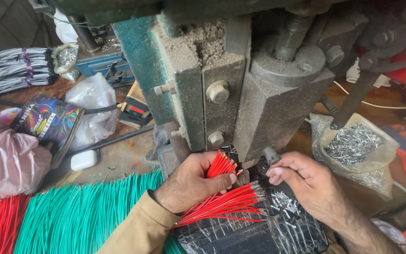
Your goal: The person holds a bundle of red insulated wires and places the stripped end of one wire into a press machine, then operates the press to crimp a metal terminal onto the wire end. They repeat this cycle wire by wire, taking terminals from a pile beside the machine, and finished wires accumulate in the bundle.
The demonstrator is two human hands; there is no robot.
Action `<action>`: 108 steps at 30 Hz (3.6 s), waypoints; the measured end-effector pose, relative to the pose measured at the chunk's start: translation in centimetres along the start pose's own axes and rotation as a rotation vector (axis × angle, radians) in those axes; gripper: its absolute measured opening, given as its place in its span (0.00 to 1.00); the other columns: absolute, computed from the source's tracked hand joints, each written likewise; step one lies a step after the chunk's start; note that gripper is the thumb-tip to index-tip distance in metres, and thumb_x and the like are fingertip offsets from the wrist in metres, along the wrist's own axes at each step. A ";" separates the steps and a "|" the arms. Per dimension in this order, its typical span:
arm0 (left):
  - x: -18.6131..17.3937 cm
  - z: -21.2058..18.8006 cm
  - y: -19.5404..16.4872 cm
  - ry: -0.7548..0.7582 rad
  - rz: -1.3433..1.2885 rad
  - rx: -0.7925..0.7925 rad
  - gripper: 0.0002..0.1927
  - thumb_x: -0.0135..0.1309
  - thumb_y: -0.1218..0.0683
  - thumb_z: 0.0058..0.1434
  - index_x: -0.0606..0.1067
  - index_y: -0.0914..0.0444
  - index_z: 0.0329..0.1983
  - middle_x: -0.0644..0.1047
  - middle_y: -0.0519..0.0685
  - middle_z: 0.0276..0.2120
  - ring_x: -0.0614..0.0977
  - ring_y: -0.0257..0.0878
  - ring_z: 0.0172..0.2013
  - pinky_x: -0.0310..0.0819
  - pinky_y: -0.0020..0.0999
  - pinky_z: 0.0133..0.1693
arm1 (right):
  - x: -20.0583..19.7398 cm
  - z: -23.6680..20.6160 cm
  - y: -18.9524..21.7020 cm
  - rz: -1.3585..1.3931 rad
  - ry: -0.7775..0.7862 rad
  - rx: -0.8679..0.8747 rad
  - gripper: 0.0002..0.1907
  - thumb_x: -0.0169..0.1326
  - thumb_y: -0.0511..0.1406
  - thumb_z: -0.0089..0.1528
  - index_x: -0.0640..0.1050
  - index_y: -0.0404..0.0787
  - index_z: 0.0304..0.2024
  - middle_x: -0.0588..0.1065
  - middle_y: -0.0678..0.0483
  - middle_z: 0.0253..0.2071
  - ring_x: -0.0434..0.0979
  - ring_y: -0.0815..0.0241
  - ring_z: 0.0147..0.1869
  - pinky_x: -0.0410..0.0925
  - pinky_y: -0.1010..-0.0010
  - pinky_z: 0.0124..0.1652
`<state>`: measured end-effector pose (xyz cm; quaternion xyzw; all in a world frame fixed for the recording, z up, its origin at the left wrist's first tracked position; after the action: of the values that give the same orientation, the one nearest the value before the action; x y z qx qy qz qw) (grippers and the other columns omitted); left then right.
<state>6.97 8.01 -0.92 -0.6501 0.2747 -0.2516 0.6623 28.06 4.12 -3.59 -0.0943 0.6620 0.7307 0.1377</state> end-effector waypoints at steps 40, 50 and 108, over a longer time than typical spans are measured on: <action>0.3 -0.2 -0.7 -0.008 0.158 0.008 0.09 0.59 0.55 0.67 0.79 0.66 0.37 0.76 0.40 0.25 0.73 0.26 0.30 0.73 0.28 0.34 | -1.1 -2.0 1.2 -0.431 0.068 0.116 0.11 0.60 0.35 0.59 0.86 0.43 0.43 0.84 0.61 0.41 0.84 0.66 0.40 0.74 0.74 0.42; 0.4 -0.4 -1.9 -0.027 0.214 0.060 0.09 0.63 0.58 0.61 0.77 0.67 0.40 0.79 0.43 0.30 0.77 0.27 0.34 0.76 0.28 0.38 | -0.2 -2.9 3.8 -0.680 0.017 -0.254 0.06 0.58 0.33 0.56 0.80 0.40 0.36 0.77 0.54 0.38 0.80 0.56 0.45 0.72 0.65 0.45; -0.6 -0.1 -0.8 -0.110 0.209 -0.057 0.10 0.58 0.54 0.64 0.77 0.66 0.34 0.76 0.40 0.21 0.76 0.26 0.25 0.74 0.27 0.29 | 3.5 1.4 -0.2 0.089 0.043 -0.061 0.05 0.60 0.29 0.62 0.83 0.32 0.38 0.82 0.54 0.32 0.78 0.71 0.37 0.74 0.76 0.38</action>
<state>6.42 8.33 -0.05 -0.6493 0.3113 -0.1375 0.6801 24.86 5.75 -4.78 -0.0848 0.6458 0.7537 0.0880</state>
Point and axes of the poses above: each hand's wrist, its own z-axis towards the middle knuckle, its own x-axis out of the palm, y = z × x, the point moved 10 cm from there along z, towards the middle knuckle
